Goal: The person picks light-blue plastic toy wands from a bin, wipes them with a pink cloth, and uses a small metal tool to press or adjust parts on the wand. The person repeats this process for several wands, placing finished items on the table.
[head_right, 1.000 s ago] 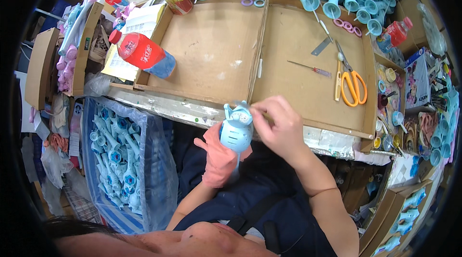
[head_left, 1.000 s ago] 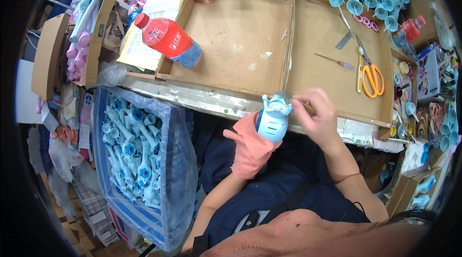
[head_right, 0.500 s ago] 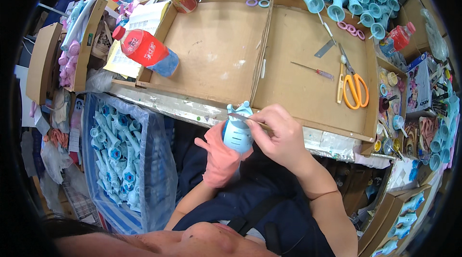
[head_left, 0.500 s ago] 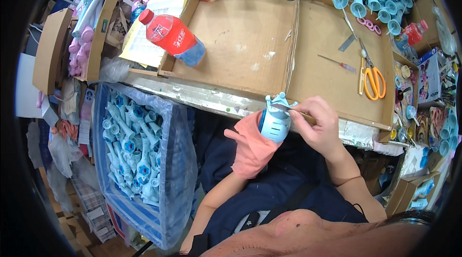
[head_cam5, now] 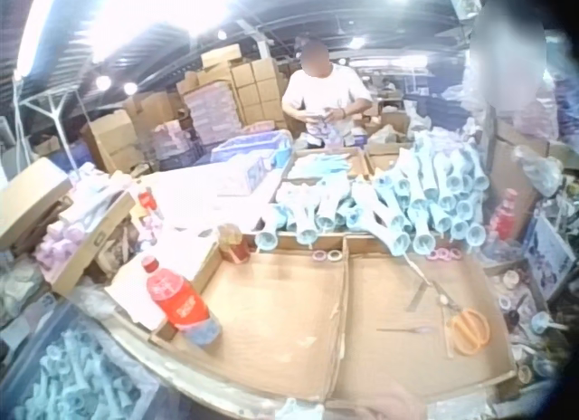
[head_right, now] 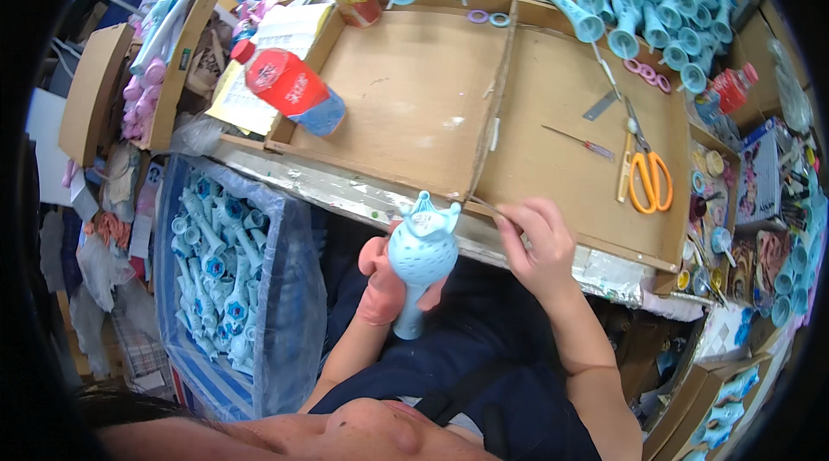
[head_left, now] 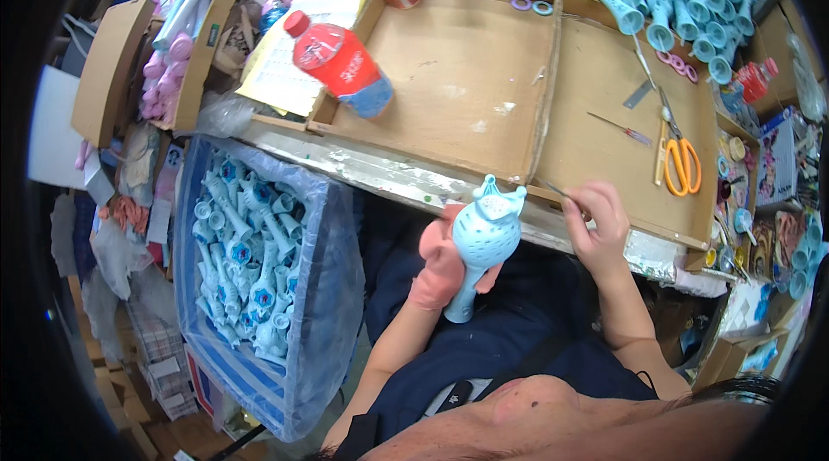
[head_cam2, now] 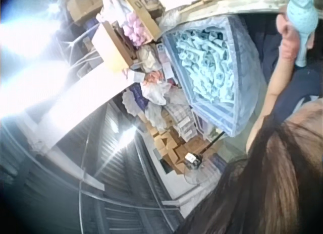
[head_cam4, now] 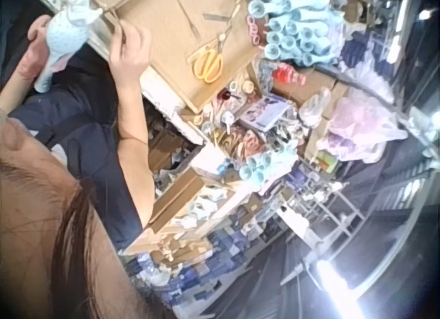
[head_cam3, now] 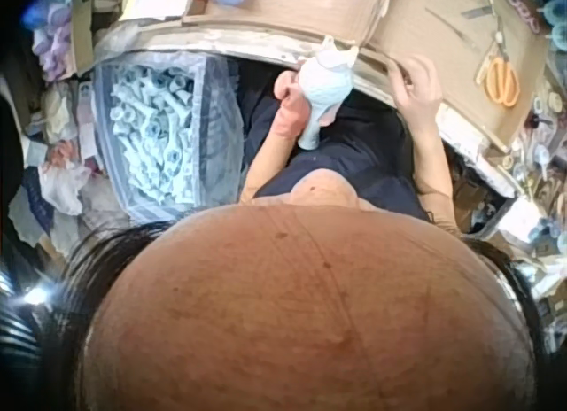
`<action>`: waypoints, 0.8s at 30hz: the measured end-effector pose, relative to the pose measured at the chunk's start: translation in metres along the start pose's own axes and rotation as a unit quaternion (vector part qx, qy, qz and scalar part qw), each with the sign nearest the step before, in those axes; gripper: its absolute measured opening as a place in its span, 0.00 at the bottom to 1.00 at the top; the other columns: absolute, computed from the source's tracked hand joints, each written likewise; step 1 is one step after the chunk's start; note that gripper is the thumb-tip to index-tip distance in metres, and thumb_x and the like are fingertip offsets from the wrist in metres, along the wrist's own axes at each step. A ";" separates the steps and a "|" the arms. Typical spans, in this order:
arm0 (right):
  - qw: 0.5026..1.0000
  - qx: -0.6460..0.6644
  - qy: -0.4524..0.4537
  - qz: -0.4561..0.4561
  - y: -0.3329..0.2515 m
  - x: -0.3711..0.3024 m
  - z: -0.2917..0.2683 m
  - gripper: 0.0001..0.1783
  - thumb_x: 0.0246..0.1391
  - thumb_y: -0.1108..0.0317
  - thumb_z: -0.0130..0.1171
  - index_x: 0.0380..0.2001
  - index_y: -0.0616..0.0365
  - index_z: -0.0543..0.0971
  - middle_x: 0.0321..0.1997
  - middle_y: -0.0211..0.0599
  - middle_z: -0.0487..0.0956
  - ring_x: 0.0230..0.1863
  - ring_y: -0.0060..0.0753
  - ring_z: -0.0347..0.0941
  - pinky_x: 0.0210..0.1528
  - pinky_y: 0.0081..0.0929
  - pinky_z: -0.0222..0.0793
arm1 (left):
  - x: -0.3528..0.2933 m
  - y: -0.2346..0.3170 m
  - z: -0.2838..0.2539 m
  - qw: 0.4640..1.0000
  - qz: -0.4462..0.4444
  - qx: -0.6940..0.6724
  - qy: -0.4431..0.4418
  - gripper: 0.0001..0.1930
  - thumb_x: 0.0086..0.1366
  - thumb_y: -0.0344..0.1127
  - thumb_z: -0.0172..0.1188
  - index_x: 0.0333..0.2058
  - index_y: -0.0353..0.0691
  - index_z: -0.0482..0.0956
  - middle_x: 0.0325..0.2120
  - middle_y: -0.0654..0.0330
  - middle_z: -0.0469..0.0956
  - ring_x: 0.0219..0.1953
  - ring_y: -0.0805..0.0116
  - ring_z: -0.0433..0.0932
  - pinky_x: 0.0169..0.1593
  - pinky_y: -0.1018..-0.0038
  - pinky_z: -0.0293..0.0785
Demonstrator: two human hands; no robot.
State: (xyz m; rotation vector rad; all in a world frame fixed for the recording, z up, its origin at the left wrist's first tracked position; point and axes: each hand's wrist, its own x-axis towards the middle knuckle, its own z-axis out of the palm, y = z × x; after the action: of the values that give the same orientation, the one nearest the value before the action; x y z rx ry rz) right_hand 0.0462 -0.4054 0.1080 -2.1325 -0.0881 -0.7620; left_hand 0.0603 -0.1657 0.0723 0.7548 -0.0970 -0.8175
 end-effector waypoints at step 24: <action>0.974 -0.176 -0.049 -0.133 0.030 -0.050 -0.011 0.10 0.48 0.66 0.73 0.34 0.48 0.83 0.54 0.36 0.79 0.58 0.44 0.72 0.67 0.46 0.53 | -0.019 0.009 -0.001 0.938 0.068 -0.334 0.057 0.43 0.62 0.77 0.44 0.50 0.37 0.73 0.44 0.52 0.75 0.47 0.56 0.74 0.56 0.63 0.72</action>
State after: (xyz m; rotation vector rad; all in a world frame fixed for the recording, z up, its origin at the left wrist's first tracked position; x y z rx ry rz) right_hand 0.0101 -0.4227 0.0644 -2.5296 -0.3181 -0.8772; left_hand 0.0531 -0.1481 0.0814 0.1470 0.2250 -0.6135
